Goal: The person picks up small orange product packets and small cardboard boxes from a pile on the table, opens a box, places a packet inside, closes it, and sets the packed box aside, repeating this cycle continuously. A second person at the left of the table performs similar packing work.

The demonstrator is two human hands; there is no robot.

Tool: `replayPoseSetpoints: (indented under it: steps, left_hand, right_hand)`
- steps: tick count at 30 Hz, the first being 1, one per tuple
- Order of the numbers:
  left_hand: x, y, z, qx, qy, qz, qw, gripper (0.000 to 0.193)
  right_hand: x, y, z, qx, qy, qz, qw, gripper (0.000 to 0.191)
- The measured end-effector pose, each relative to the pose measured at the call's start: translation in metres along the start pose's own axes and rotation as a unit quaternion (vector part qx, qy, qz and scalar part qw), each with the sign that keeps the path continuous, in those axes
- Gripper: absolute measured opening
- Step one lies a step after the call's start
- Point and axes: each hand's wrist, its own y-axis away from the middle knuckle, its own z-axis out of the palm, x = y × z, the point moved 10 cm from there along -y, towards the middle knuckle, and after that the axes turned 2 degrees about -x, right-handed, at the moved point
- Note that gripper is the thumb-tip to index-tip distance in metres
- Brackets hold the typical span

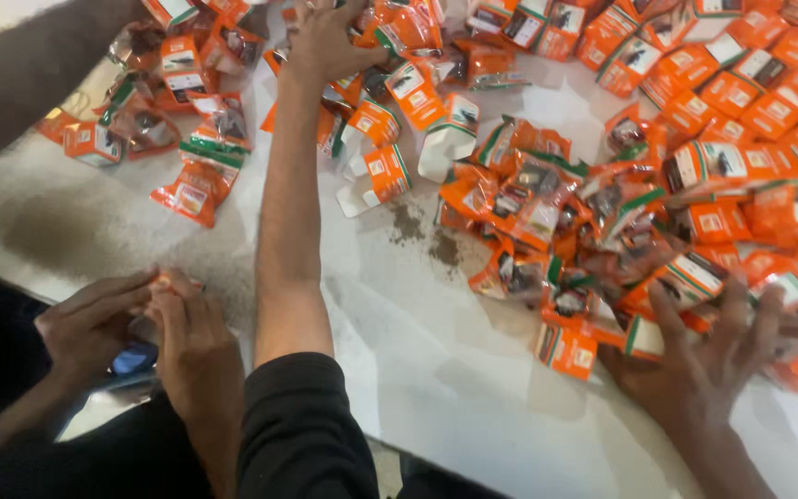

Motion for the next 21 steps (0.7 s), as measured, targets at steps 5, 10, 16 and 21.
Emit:
replayPoseSetpoints:
  steps: [5,10,16,21]
  left_hand:
    - [0.069,0.059,0.015,0.015,-0.059,-0.064,0.996,0.075]
    - [0.115,0.095,0.045,-0.010,-0.095,-0.144,0.985,0.055]
    - [0.159,0.120,0.041,-0.018,-0.091,-0.165,0.982,0.062]
    - [0.202,0.146,0.043,0.057,-0.111,-0.134,0.983,0.053]
  right_hand:
    - [-0.001,-0.001,-0.002,0.001,-0.009,-0.007,1.000,0.082]
    - [0.004,-0.003,-0.004,-0.045,-0.044,0.006,0.998,0.092]
    - [0.007,0.002,-0.019,-0.115,-0.050,0.021,0.992,0.095]
    - [0.028,0.011,-0.021,-0.144,-0.021,0.039,0.989,0.099]
